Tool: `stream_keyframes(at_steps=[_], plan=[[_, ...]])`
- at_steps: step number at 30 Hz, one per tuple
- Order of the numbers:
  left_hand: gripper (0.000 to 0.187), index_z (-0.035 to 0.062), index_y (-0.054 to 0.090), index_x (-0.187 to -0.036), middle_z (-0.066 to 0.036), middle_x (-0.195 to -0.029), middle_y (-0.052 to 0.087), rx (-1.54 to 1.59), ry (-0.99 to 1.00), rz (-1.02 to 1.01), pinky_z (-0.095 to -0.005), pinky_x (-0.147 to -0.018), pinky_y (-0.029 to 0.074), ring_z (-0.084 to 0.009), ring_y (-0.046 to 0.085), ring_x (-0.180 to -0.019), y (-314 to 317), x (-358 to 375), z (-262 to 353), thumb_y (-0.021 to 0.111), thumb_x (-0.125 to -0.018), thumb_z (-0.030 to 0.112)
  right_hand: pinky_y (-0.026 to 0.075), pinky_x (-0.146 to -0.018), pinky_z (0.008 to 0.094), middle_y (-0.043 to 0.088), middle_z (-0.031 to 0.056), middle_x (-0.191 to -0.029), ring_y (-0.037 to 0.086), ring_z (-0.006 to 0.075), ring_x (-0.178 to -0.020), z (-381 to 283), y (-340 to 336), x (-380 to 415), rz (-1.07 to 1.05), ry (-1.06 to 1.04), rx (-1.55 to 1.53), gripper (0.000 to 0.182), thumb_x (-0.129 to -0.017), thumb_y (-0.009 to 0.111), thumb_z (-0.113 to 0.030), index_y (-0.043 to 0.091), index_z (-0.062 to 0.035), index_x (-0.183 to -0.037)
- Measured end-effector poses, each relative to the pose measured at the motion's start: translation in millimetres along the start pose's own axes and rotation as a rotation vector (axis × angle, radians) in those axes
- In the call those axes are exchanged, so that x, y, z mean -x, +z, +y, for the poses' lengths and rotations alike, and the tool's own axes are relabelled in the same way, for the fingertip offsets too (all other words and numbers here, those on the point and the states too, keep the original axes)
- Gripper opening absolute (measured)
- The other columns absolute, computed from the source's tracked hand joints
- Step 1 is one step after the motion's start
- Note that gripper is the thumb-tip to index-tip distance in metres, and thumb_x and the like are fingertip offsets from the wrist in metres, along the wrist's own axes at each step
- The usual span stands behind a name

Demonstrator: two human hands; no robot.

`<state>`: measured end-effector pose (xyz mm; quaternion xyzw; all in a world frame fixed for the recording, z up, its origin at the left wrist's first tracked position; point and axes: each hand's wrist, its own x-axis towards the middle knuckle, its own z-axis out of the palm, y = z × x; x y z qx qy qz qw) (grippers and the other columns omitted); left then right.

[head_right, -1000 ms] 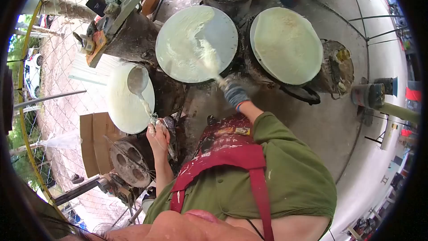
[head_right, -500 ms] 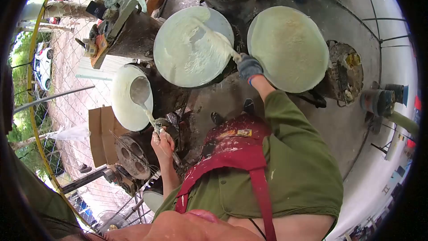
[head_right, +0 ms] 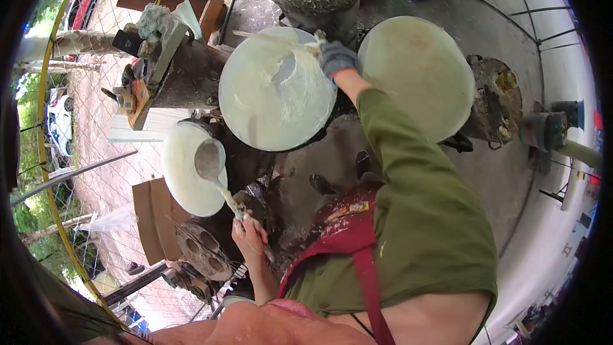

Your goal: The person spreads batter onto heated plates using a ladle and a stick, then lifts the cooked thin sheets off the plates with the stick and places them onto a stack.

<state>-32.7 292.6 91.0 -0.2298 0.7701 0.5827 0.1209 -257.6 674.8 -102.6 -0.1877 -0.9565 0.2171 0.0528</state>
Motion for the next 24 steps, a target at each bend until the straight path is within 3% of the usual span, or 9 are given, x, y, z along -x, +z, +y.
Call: stream_keyframes(at_steps=[7,8,10,13,15,17,21,22,24], plan=[[0.019,-0.0024,0.047,-0.097,-0.002,-0.056,0.039,-0.022,0.0,0.026,-0.0218,-0.03,0.028,-0.0087,0.033,-0.035,-7,11,-5,0.039,-0.093,0.015,0.047,-0.071,0.0448,0.062,0.0176,-0.1,0.06,0.0341,-0.088,-57,-17,-61,-0.03,-0.322,0.027,0.046,-0.082,0.051,-0.041,0.051,-0.0111,-0.117],[0.019,-0.0024,0.047,-0.097,-0.002,-0.056,0.039,-0.035,-0.005,0.02,-0.0217,-0.03,0.028,-0.0087,0.033,-0.035,-8,13,0,0.039,-0.093,0.015,0.046,-0.077,0.0433,0.06,0.0202,-0.1,0.058,0.0358,-0.092,-65,-17,-28,0.232,-0.501,-0.249,0.046,-0.083,0.05,-0.045,0.054,-0.0089,-0.112],[0.018,-0.0026,0.047,-0.096,-0.002,-0.056,0.039,-0.063,0.001,0.001,-0.0216,-0.03,0.028,-0.0087,0.033,-0.035,-8,13,15,0.037,-0.094,0.013,0.045,-0.081,0.0412,0.059,0.0213,-0.104,0.057,0.0356,-0.096,-67,-44,43,-0.175,-0.35,-0.217,0.043,-0.082,0.055,-0.042,0.057,-0.007,-0.107],[0.019,-0.0028,0.047,-0.094,-0.001,-0.056,0.039,-0.027,0.041,-0.05,-0.0218,-0.03,0.027,-0.0088,0.033,-0.034,-8,13,29,0.037,-0.093,0.013,0.047,-0.079,0.0335,0.062,0.0155,-0.103,0.06,0.0263,-0.094,-12,-23,111,0.108,-0.053,-0.84,0.041,-0.083,0.061,-0.03,0.055,-0.0056,-0.116],[0.017,-0.0019,0.047,-0.092,-0.001,-0.056,0.038,0.0,0.066,-0.073,-0.0224,-0.03,0.026,-0.009,0.032,-0.035,-10,2,17,0.038,-0.093,0.013,0.048,-0.066,0.031,0.064,0.0072,-0.092,0.059,0.0179,-0.074,7,-18,139,0.044,0.109,-0.637,0.038,-0.085,0.059,-0.034,0.058,-0.009,-0.113],[0.016,-0.0014,0.047,-0.092,-0.001,-0.055,0.037,0.002,0.082,-0.109,-0.0228,-0.031,0.026,-0.009,0.032,-0.035,-8,-3,15,0.038,-0.092,0.012,0.047,-0.059,0.0277,0.063,0.0021,-0.086,0.057,0.0136,-0.061,-5,-37,173,-0.553,0.712,-1.019,0.032,-0.087,0.057,-0.028,0.058,-0.0113,-0.115],[0.011,0.0056,0.046,-0.086,0.0,-0.054,0.042,0.099,0.076,-0.187,-0.0217,-0.033,0.03,-0.0074,0.039,-0.037,-7,-11,13,0.045,-0.091,0.015,0.041,-0.048,0.0244,0.058,-0.0024,-0.069,0.05,0.008,-0.054,7,-47,163,-0.447,0.777,-1.058,0.026,-0.086,0.06,-0.031,0.061,-0.0145,-0.106],[0.01,0.0058,0.046,-0.086,0.001,-0.054,0.042,0.127,0.075,-0.195,-0.0217,-0.032,0.029,-0.0073,0.039,-0.037,-6,-13,12,0.045,-0.091,0.015,0.04,-0.045,0.0257,0.058,-0.0032,-0.069,0.051,0.0084,-0.054,50,26,159,-0.125,0.666,-1.459,0.027,-0.084,0.062,-0.034,0.062,-0.0148,-0.103],[0.016,-0.0014,0.047,-0.093,0.0,-0.053,0.036,0.145,0.089,-0.175,-0.0226,-0.031,0.026,-0.0083,0.031,-0.035,2,-12,15,0.041,-0.092,0.013,0.041,-0.045,0.0263,0.06,-0.0037,-0.074,0.053,0.009,-0.054,48,25,172,-0.354,0.533,-1.2,0.027,-0.084,0.061,-0.033,0.062,-0.0144,-0.103]])
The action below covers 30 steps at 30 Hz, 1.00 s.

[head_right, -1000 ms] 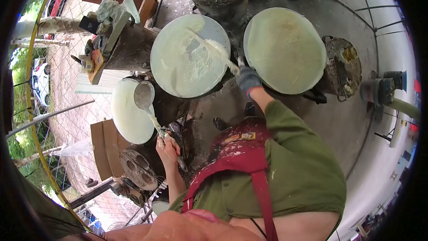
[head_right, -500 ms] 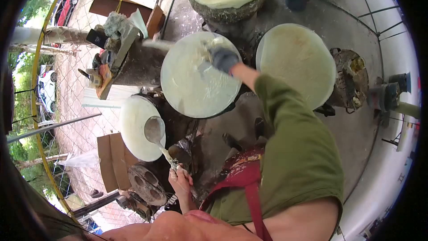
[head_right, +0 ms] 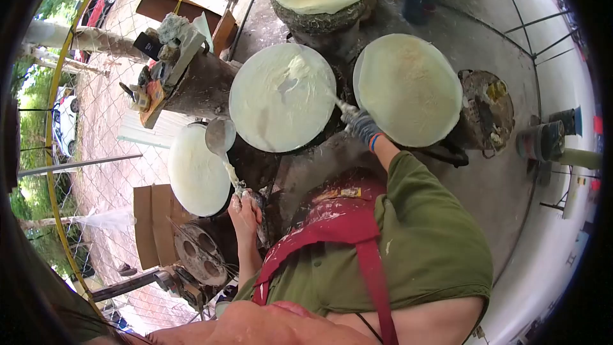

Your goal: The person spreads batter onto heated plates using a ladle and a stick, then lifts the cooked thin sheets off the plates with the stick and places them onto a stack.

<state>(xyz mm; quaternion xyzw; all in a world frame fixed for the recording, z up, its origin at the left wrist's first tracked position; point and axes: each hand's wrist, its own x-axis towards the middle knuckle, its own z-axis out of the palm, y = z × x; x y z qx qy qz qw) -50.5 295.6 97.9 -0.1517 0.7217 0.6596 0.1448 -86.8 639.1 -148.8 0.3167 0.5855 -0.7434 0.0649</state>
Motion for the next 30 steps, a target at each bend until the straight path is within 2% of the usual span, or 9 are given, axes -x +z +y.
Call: stream_keyframes(at_steps=[5,10,13,16,18,21,25,26,30], plan=[[0.018,-0.0028,0.048,-0.093,0.0,-0.053,0.036,-0.044,0.014,0.006,-0.0225,-0.031,0.027,-0.0079,0.03,-0.035,13,-5,0,0.04,-0.092,0.013,0.041,-0.049,0.0245,0.058,-0.0047,-0.075,0.05,0.0067,-0.058,-55,8,55,-0.147,0.224,0.064,0.029,-0.087,0.059,-0.032,0.06,-0.0151,-0.111],[0.019,-0.0039,0.048,-0.092,0.0,-0.055,0.037,-0.036,0.007,-0.006,-0.0223,-0.033,0.028,-0.0082,0.032,-0.037,22,-10,-3,0.041,-0.092,0.014,0.044,-0.054,0.0289,0.06,-0.0003,-0.074,0.051,0.0112,-0.06,-33,-16,-7,-0.131,-0.136,0.236,0.03,-0.086,0.057,-0.03,0.06,-0.0146,-0.112],[0.02,-0.0035,0.048,-0.092,0.0,-0.055,0.037,-0.076,-0.003,-0.008,-0.0226,-0.034,0.027,-0.0086,0.033,-0.037,22,-20,2,0.041,-0.092,0.016,0.044,-0.053,0.0296,0.061,0.0028,-0.075,0.051,0.011,-0.058,-44,-16,31,-0.19,0.043,0.189,0.032,-0.087,0.055,-0.033,0.059,-0.0121,-0.111],[0.021,-0.0029,0.049,-0.09,0.0,-0.056,0.038,-0.088,0.023,-0.054,-0.0229,-0.035,0.027,-0.0088,0.035,-0.039,21,-52,4,0.041,-0.091,0.017,0.045,-0.053,0.0301,0.06,0.0054,-0.071,0.052,0.0125,-0.056,-53,-49,34,-0.208,-0.321,0.615,0.031,-0.087,0.054,-0.036,0.061,-0.0119,-0.106],[0.021,-0.0025,0.05,-0.089,0.0,-0.057,0.038,-0.084,0.03,-0.119,-0.0228,-0.036,0.028,-0.0089,0.036,-0.04,21,-85,6,0.042,-0.091,0.017,0.045,-0.055,0.0324,0.061,0.0091,-0.067,0.053,0.0172,-0.055,-50,-59,24,0.085,-0.932,1.312,0.029,-0.084,0.058,-0.033,0.062,-0.0115,-0.103],[0.019,-0.0021,0.051,-0.087,-0.001,-0.059,0.04,-0.025,0.012,-0.221,-0.0226,-0.037,0.028,-0.0094,0.037,-0.042,35,-143,6,0.044,-0.089,0.015,0.046,-0.057,0.0343,0.062,0.0117,-0.071,0.054,0.0192,-0.058,-69,-31,43,-0.066,-0.192,0.763,0.028,-0.082,0.061,-0.03,0.063,-0.0116,-0.103],[0.018,-0.0045,0.051,-0.088,-0.001,-0.06,0.042,0.017,-0.042,-0.375,-0.023,-0.04,0.029,-0.0094,0.038,-0.043,55,-199,4,0.044,-0.086,0.012,0.047,-0.063,0.0327,0.064,0.0071,-0.072,0.057,0.0192,-0.062,-60,-38,102,-0.06,-0.222,0.85,0.032,-0.081,0.062,-0.031,0.062,-0.0139,-0.108],[0.018,-0.0051,0.051,-0.088,-0.001,-0.06,0.042,0.038,-0.039,-0.421,-0.0231,-0.04,0.029,-0.0093,0.039,-0.043,59,-209,3,0.044,-0.085,0.012,0.048,-0.07,0.0312,0.065,0.007,-0.086,0.058,0.0203,-0.073,-86,-29,128,-0.096,0.083,0.738,0.035,-0.083,0.059,-0.029,0.059,-0.0111,-0.113],[0.019,-0.0051,0.05,-0.089,0.002,-0.056,0.039,-0.05,-0.165,-0.489,-0.0244,-0.041,0.028,-0.0084,0.035,-0.04,70,-209,-11,0.043,-0.086,0.012,0.048,-0.071,0.0321,0.059,0.0102,-0.106,0.058,0.0212,-0.083,40,-34,75,0.101,-0.648,1.087,0.036,-0.085,0.056,-0.028,0.056,-0.0069,-0.114]])
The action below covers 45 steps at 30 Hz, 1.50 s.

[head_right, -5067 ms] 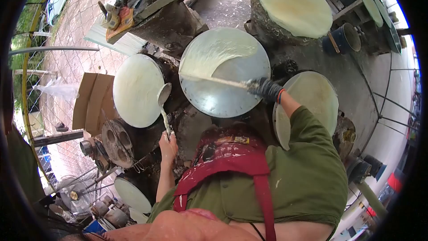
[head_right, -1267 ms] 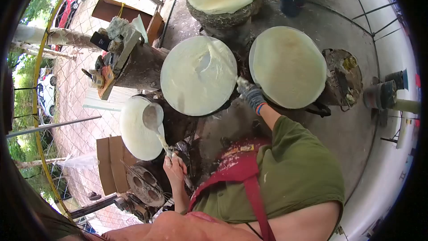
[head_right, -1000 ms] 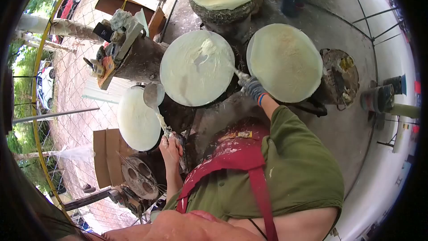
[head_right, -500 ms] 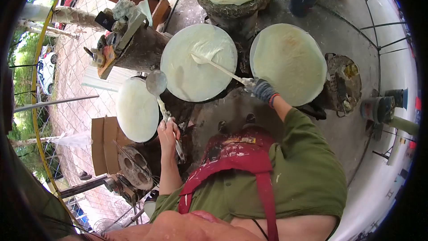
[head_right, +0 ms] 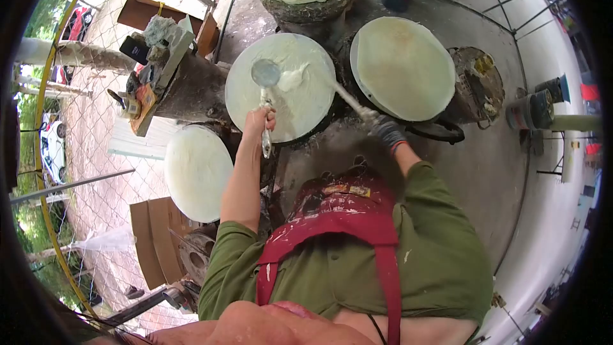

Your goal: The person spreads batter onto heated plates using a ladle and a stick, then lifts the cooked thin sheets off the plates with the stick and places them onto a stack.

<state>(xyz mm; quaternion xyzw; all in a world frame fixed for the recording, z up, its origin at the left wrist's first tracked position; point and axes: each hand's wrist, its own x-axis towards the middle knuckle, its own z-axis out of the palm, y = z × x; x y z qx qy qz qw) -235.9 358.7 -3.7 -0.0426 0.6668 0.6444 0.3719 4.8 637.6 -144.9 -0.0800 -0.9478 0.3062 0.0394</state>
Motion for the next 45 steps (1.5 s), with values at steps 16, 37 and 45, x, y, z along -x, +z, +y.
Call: stream_keyframes(at_steps=[16,37,45], plan=[[0.026,0.0073,0.043,-0.083,0.006,-0.055,0.041,1.075,-0.11,-0.736,-0.0204,-0.042,0.034,-0.0052,0.036,-0.042,-73,81,-18,0.029,-0.098,0.022,0.04,-0.041,0.0304,0.056,0.0022,-0.056,0.05,0.0128,-0.046,-151,14,-22,-0.219,0.858,-0.981,0.028,-0.086,0.055,-0.041,0.064,-0.0147,-0.086],[0.033,-0.0109,0.039,-0.109,0.002,-0.061,0.04,0.974,0.054,-0.231,-0.0213,-0.043,0.035,-0.003,0.041,-0.035,1,200,-5,0.029,-0.098,0.019,0.046,-0.075,0.044,0.059,0.0167,-0.093,0.058,0.0332,-0.083,-16,-91,-54,0.217,0.299,0.371,0.054,-0.077,0.056,-0.023,0.043,-0.0107,-0.128],[0.032,-0.0104,0.042,-0.105,0.002,-0.06,0.039,1.046,0.066,-0.134,-0.0197,-0.036,0.025,-0.0027,0.038,-0.034,6,210,-1,0.029,-0.098,0.019,0.046,-0.082,0.0398,0.061,0.0165,-0.102,0.058,0.0319,-0.094,33,-247,-86,0.44,-0.069,0.395,0.031,-0.08,0.05,-0.012,0.058,-0.0087,-0.11]])
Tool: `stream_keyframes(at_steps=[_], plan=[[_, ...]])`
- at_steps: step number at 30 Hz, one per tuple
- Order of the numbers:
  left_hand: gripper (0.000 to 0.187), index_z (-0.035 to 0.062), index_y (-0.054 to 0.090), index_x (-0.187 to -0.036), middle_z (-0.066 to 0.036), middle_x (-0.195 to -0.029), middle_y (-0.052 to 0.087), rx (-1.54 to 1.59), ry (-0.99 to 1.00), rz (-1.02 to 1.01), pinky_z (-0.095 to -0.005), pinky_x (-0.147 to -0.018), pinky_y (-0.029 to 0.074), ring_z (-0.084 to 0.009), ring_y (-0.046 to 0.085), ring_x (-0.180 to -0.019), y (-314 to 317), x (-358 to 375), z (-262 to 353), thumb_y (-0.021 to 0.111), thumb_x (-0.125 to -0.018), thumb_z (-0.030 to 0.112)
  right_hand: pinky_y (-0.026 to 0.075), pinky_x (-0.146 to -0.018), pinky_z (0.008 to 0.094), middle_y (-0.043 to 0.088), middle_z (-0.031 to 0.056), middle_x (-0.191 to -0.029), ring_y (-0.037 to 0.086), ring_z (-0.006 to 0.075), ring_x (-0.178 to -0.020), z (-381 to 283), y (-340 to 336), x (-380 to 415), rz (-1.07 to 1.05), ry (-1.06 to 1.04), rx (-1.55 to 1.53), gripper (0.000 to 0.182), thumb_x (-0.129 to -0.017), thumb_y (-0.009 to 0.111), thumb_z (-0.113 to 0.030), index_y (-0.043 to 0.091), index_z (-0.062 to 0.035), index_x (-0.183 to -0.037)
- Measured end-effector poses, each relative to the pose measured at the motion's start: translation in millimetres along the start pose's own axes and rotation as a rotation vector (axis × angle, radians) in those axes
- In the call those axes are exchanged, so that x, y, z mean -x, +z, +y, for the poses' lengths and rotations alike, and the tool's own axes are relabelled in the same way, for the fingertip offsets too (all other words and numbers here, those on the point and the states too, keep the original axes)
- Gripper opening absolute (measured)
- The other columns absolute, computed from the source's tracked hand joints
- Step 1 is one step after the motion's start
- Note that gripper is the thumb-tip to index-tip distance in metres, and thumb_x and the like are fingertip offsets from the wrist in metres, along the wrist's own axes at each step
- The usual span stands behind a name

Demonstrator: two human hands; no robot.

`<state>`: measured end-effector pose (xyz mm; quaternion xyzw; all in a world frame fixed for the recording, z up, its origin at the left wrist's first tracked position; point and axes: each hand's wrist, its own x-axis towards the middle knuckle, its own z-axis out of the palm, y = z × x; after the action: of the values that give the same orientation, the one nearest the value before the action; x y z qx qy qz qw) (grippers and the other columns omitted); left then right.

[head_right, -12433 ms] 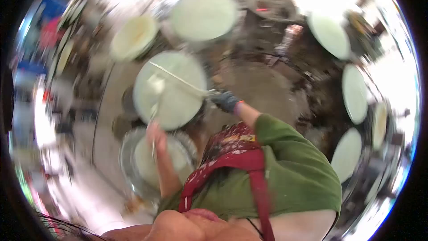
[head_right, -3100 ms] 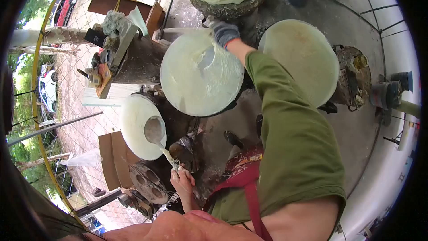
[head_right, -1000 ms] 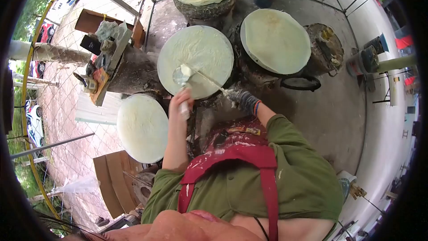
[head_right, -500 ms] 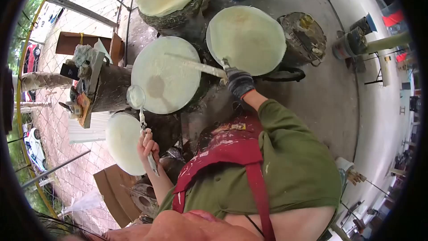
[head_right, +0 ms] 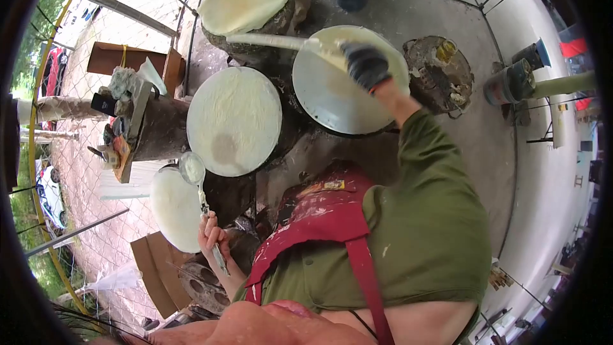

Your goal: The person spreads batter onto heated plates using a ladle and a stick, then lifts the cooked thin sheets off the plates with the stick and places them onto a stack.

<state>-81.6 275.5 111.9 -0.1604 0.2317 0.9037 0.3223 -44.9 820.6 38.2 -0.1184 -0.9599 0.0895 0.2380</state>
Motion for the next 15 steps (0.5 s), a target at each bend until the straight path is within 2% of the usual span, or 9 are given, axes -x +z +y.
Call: stream_keyframes(at_steps=[3,6,9,12,14,15], plan=[[0.032,-0.0099,0.043,-0.105,0.002,-0.059,0.039,0.001,-0.003,0.022,-0.0201,-0.035,0.023,-0.0028,0.037,-0.033,-11,-2,14,0.029,-0.098,0.018,0.046,-0.079,0.0396,0.061,0.0187,-0.1,0.058,0.0339,-0.094,7,-64,-83,-0.112,-0.013,0.052,0.027,-0.081,0.05,-0.011,0.059,-0.0069,-0.106],[0.032,-0.0084,0.044,-0.105,0.003,-0.058,0.04,-0.018,0.012,0.065,-0.0209,-0.036,0.024,-0.0032,0.036,-0.033,-29,-9,27,0.03,-0.098,0.019,0.047,-0.076,0.04,0.061,0.0189,-0.095,0.058,0.0362,-0.091,-33,-115,-153,-0.182,-0.142,0.276,0.029,-0.075,0.055,-0.011,0.059,-0.0086,-0.104],[0.033,-0.0078,0.043,-0.107,0.003,-0.057,0.04,0.031,-0.037,-0.032,-0.0227,-0.039,0.028,-0.004,0.036,-0.034,-50,-19,37,0.031,-0.098,0.021,0.047,-0.076,0.0385,0.062,0.0179,-0.092,0.059,0.0355,-0.087,-56,-114,-226,-0.205,-0.208,0.336,0.034,-0.07,0.058,-0.013,0.059,-0.0101,-0.104],[0.031,-0.0072,0.043,-0.107,0.004,-0.059,0.038,0.078,-0.025,-0.073,-0.0226,-0.039,0.027,-0.0034,0.035,-0.034,-64,-23,39,0.033,-0.097,0.021,0.048,-0.075,0.0385,0.064,0.0166,-0.089,0.061,0.034,-0.082,-42,-99,-321,-0.172,-0.318,0.252,0.038,-0.066,0.059,-0.016,0.059,-0.0106,-0.103],[0.031,-0.0072,0.043,-0.107,0.004,-0.06,0.037,0.079,0.012,-0.014,-0.0224,-0.039,0.027,-0.0036,0.034,-0.034,-60,-20,34,0.033,-0.097,0.021,0.05,-0.073,0.0383,0.064,0.0169,-0.088,0.061,0.0331,-0.078,-29,-97,-391,-0.232,-0.165,0.17,0.042,-0.062,0.061,-0.02,0.06,-0.0105,-0.103],[0.031,-0.0072,0.042,-0.107,0.004,-0.061,0.036,0.051,0.027,-0.028,-0.0221,-0.04,0.027,-0.0039,0.034,-0.034,-61,-19,31,0.034,-0.097,0.021,0.05,-0.071,0.0382,0.063,0.0188,-0.089,0.061,0.0324,-0.077,-31,-102,-404,-0.134,-0.207,0.126,0.043,-0.063,0.065,-0.022,0.06,-0.0097,-0.103]])
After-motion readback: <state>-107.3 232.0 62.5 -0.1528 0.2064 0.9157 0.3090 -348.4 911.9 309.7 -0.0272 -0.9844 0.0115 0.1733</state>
